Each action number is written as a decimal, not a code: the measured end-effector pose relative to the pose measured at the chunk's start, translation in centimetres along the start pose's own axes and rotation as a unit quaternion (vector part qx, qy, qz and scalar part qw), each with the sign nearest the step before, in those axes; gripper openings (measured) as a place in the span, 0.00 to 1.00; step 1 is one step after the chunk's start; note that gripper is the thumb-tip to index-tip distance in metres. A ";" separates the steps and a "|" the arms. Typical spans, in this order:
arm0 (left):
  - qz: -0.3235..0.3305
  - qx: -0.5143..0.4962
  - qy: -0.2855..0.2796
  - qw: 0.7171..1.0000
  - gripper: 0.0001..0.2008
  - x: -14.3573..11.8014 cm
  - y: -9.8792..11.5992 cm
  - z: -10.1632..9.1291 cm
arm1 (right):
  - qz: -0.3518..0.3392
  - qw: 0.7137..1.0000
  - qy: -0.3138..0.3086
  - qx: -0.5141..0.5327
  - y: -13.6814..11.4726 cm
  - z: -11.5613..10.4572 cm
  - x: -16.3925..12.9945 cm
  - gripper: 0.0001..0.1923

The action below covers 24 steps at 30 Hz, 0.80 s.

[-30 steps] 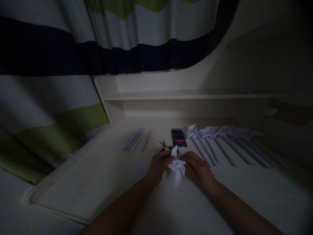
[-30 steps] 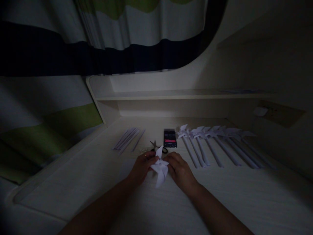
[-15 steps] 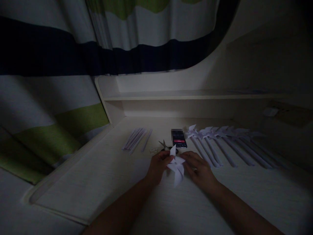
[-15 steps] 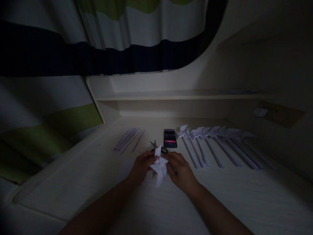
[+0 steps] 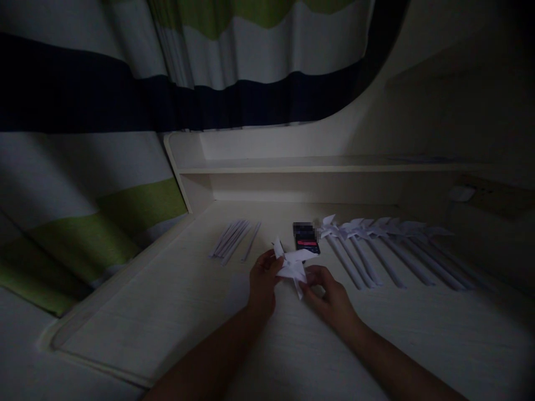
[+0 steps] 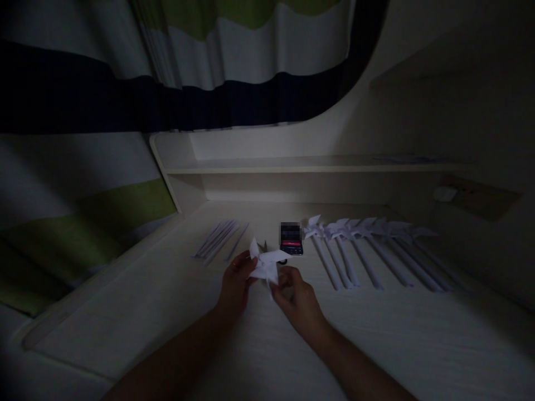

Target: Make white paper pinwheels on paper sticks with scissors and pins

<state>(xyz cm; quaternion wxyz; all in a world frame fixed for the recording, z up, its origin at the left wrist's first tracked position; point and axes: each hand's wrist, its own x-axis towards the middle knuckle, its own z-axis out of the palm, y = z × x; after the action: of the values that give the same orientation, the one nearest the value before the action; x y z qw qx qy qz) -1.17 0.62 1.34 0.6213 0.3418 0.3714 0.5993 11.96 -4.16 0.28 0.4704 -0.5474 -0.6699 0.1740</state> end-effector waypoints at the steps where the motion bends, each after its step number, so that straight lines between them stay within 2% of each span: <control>1: -0.003 0.006 -0.007 1.000 0.20 -0.2 -0.1 0.1 | 0.005 1.000 0.001 0.004 0.1 0.2 0.0 0.12; 4: -0.018 0.027 -0.027 0.999 0.20 -0.6 -0.4 0.5 | 0.009 0.999 0.027 -0.023 0.3 0.1 0.0 0.11; 8: -0.033 0.045 -0.021 0.998 0.23 -0.7 -0.1 0.6 | -0.001 0.997 0.041 -0.068 0.9 -0.8 0.2 0.13; 13: -0.010 0.049 -0.032 0.998 0.23 -0.4 0.8 0.3 | -0.034 0.992 0.057 -0.103 1.7 -1.2 0.2 0.14; 20: -0.044 0.062 -0.137 0.988 0.25 -0.5 0.1 0.2 | -0.106 0.982 0.083 -0.135 1.8 -1.3 0.3 0.13; 24: -0.044 0.076 -0.155 0.984 0.21 -0.5 -0.4 0.1 | -0.130 0.979 0.075 -0.139 1.8 -1.3 0.4 0.13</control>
<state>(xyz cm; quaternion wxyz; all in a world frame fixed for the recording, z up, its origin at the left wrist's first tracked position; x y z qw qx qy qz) -0.89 0.14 1.04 0.6693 0.4597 0.3300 0.4814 14.08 -3.57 -0.28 0.4570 -0.5275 -0.7157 -0.0253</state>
